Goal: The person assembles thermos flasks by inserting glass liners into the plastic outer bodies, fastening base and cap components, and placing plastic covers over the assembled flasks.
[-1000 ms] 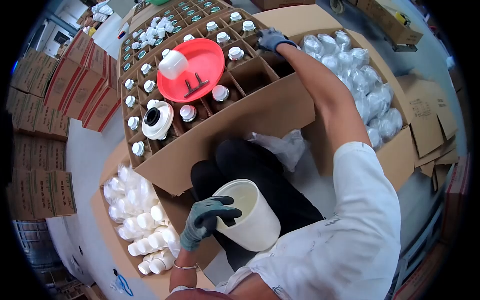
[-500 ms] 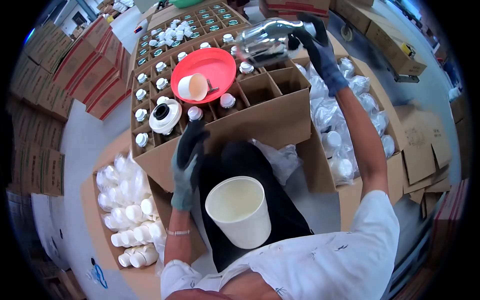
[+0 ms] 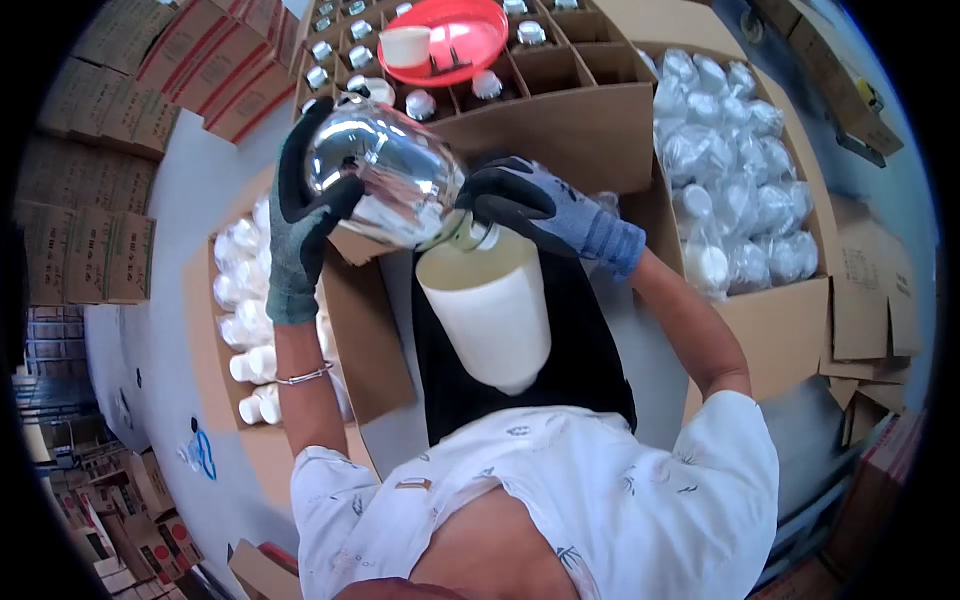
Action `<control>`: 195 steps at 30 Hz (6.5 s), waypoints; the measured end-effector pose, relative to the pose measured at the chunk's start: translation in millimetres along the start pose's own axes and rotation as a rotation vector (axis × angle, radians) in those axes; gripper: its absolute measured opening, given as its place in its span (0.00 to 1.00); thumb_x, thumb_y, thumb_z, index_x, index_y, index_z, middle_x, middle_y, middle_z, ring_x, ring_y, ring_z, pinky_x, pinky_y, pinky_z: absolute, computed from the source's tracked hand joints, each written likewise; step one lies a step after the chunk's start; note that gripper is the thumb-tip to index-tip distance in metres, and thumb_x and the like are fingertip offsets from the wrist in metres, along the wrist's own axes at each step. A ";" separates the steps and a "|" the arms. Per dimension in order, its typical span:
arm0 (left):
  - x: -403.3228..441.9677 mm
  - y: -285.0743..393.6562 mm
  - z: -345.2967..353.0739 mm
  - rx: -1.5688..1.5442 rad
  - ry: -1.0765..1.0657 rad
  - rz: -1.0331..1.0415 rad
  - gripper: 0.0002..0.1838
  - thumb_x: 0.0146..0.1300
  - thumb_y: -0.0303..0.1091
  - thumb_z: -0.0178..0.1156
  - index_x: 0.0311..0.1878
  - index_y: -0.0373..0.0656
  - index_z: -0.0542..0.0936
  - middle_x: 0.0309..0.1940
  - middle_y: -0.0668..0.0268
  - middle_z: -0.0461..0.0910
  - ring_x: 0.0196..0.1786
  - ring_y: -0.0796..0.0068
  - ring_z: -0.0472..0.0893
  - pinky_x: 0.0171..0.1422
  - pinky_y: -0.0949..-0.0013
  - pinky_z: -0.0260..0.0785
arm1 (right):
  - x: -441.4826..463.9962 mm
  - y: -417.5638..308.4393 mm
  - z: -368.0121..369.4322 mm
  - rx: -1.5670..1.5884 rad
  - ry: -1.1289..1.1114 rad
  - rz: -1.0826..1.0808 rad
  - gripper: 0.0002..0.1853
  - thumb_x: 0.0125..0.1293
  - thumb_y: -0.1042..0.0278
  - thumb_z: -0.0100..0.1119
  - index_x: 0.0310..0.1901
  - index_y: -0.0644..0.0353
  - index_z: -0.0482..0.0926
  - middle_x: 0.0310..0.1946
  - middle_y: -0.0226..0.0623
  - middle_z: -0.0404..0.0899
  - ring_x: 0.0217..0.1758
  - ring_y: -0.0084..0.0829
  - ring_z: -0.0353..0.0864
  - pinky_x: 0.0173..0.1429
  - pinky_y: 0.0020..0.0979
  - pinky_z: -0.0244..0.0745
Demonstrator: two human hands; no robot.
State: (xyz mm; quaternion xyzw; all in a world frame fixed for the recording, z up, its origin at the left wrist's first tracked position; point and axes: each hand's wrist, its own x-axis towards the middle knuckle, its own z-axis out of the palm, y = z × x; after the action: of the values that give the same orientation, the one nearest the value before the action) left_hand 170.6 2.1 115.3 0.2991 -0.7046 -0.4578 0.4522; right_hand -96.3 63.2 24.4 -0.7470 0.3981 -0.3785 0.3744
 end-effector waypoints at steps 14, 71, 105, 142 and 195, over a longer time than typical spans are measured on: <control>-279.7 -92.9 1.2 0.306 0.118 -0.509 0.31 0.64 0.34 0.61 0.68 0.40 0.63 0.65 0.58 0.69 0.66 0.64 0.70 0.70 0.61 0.63 | -97.7 -65.1 90.2 0.311 0.034 0.029 0.54 0.47 0.56 0.77 0.71 0.62 0.53 0.69 0.52 0.54 0.73 0.49 0.54 0.75 0.43 0.51; 124.4 -225.6 -92.2 0.997 0.277 -0.419 0.26 0.55 0.51 0.61 0.43 0.34 0.77 0.41 0.39 0.80 0.48 0.41 0.80 0.53 0.49 0.71 | 105.3 25.6 0.9 -0.271 0.267 -0.210 0.23 0.58 0.76 0.61 0.57 0.60 0.73 0.55 0.47 0.74 0.57 0.46 0.74 0.61 0.41 0.70; -2.0 -6.9 57.2 -1.011 -0.114 -0.343 0.34 0.72 0.59 0.43 0.69 0.43 0.63 0.62 0.60 0.70 0.63 0.65 0.73 0.64 0.57 0.72 | 72.0 -5.8 -36.9 -1.100 0.227 -0.745 0.26 0.58 0.56 0.65 0.56 0.58 0.75 0.48 0.45 0.74 0.43 0.41 0.80 0.44 0.37 0.78; -96.7 -42.2 42.6 0.557 -0.598 0.137 0.42 0.38 0.47 0.74 0.61 0.42 0.75 0.61 0.50 0.71 0.66 0.43 0.66 0.71 0.48 0.56 | 33.7 14.2 60.5 0.166 -0.299 0.014 0.23 0.68 0.51 0.55 0.56 0.60 0.76 0.51 0.46 0.78 0.53 0.40 0.78 0.60 0.34 0.73; -46.1 -5.6 94.7 0.726 -0.439 0.573 0.21 0.44 0.28 0.61 0.46 0.43 0.82 0.54 0.61 0.80 0.62 0.58 0.75 0.73 0.50 0.60 | -104.8 75.6 1.0 1.558 0.419 0.575 0.28 0.74 0.51 0.46 0.69 0.59 0.61 0.62 0.38 0.68 0.65 0.29 0.69 0.70 0.34 0.64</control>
State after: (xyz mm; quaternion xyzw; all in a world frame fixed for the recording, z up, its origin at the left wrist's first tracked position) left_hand 103.4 73.8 77.1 0.1288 -0.9503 -0.0931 0.2678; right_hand -160.6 125.0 -69.1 -0.0612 0.2595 -0.5648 0.7810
